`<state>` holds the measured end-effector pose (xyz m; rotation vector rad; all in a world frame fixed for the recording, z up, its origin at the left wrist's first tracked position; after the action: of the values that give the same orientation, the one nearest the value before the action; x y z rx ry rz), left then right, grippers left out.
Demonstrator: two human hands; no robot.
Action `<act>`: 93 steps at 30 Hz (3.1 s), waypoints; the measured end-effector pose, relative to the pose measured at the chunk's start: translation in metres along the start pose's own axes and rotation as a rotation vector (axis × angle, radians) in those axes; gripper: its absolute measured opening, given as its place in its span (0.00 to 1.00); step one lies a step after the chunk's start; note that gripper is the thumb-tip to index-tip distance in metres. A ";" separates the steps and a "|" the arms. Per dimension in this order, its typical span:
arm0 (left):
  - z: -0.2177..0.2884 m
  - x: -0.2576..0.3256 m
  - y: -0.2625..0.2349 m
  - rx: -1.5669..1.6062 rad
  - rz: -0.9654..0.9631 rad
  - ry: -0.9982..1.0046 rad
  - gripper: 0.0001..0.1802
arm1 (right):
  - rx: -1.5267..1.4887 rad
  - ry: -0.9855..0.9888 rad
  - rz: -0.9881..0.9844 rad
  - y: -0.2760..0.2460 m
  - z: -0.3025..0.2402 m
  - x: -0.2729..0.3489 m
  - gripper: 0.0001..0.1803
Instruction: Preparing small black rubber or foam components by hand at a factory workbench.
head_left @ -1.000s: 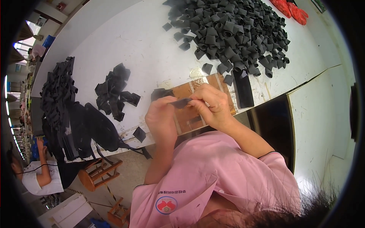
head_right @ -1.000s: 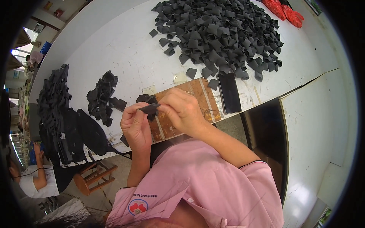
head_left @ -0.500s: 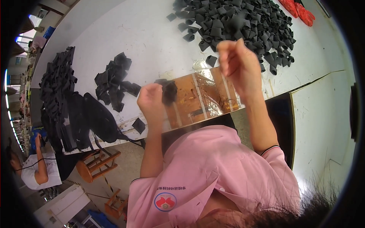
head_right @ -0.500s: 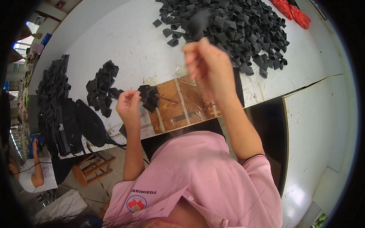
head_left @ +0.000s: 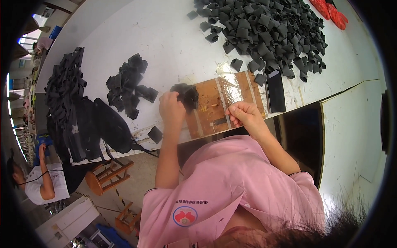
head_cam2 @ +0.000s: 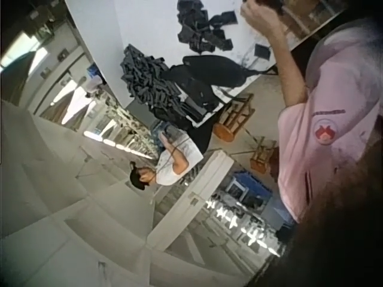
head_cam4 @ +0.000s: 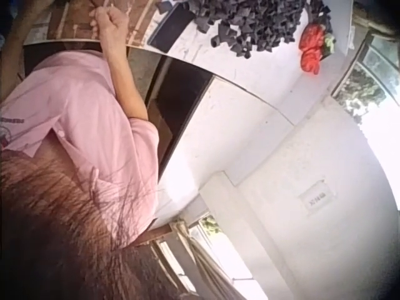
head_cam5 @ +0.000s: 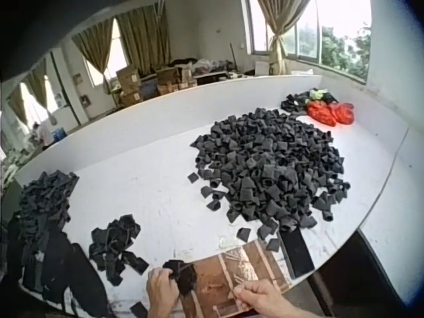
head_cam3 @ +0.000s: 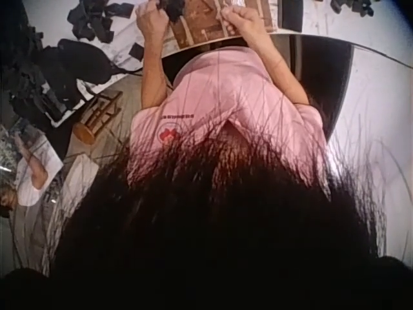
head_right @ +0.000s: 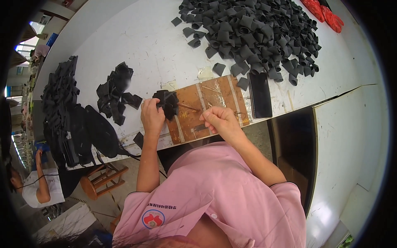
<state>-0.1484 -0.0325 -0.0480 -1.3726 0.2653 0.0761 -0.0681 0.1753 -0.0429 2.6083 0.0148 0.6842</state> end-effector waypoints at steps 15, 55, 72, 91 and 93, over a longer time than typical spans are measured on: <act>0.000 0.011 -0.040 0.898 -0.152 -0.318 0.05 | 0.612 -0.721 -0.053 0.069 -0.051 0.027 0.06; 0.104 0.025 -0.050 2.317 -0.688 -0.508 0.06 | -0.076 -0.090 -0.492 0.068 -0.066 -0.015 0.17; 0.081 0.001 -0.108 1.658 0.010 -0.056 0.06 | 0.505 -0.817 -0.149 0.069 -0.121 0.038 0.13; 0.088 -0.003 -0.116 1.162 0.031 0.092 0.09 | 0.631 -1.021 -0.052 0.070 -0.113 0.037 0.05; 0.085 -0.006 -0.117 1.127 0.019 0.149 0.09 | 0.591 -0.961 -0.042 0.070 -0.117 0.036 0.05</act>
<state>-0.1177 0.0278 0.0803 -0.2531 0.3655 -0.1483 -0.0987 0.1646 0.0948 3.1966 -0.0259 -0.7460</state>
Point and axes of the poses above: each hand's wrist, its own x-axis away from the middle knuckle, its own y-axis out of the palm, z = x × y, the point moved 8 cm from there along -x, towards the middle knuckle, and after that the axes turned 12 degrees about -x, right-handed, at the moved point
